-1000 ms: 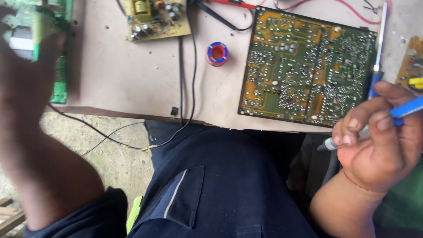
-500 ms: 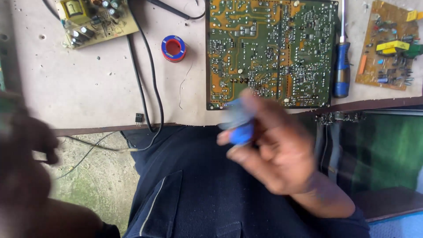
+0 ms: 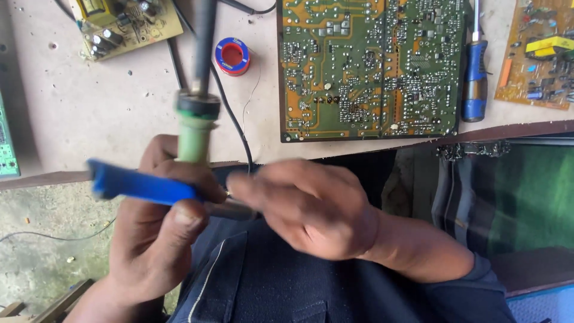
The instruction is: Soldering and desoldering components on a circuit board for repair
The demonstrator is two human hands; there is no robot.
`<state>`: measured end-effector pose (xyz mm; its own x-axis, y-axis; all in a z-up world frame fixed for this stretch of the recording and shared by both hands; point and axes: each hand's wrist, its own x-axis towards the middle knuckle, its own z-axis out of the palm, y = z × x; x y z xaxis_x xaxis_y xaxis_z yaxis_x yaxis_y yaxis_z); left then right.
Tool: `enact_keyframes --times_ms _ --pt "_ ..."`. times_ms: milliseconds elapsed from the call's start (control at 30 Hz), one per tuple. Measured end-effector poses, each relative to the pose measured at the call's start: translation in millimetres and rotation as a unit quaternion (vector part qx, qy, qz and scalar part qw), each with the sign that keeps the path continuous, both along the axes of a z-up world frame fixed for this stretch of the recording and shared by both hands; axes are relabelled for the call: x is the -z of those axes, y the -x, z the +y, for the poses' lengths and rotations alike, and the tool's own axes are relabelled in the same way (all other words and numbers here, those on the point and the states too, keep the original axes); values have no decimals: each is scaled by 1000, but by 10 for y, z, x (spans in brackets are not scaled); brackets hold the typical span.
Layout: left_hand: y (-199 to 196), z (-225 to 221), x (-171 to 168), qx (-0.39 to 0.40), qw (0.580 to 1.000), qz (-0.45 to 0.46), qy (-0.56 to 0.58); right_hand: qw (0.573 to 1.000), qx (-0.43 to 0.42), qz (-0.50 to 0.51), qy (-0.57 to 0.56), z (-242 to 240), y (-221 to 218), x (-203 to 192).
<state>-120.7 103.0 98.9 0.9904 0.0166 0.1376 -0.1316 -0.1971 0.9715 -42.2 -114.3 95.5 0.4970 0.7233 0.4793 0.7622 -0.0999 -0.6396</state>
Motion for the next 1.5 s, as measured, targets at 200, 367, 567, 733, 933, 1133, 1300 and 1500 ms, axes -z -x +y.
enact_keyframes --times_ms 200,367,567,733,933,1133,1300,1500 --pt "-284 -212 -240 190 972 7 140 994 28 -12 107 -98 -17 193" --pt "-256 -199 -275 217 946 51 237 978 171 -24 116 -179 -87 56" --pt "-195 -95 -344 63 914 -29 400 950 263 -94 -137 -1069 -425 384" --pt "-380 373 74 -109 968 -95 204 903 317 -80 -278 -1043 -584 318" --pt "-363 706 237 -116 985 -45 119 824 400 70 -394 -1938 -846 573" --pt "-525 708 331 -152 966 -48 205 833 438 83 -328 -2027 -1203 475" --pt "-677 739 395 -180 941 -63 280 782 396 210 -433 -2192 -1186 669" --pt "-1080 603 439 -131 891 -104 423 787 399 272 -384 -1602 -823 539"
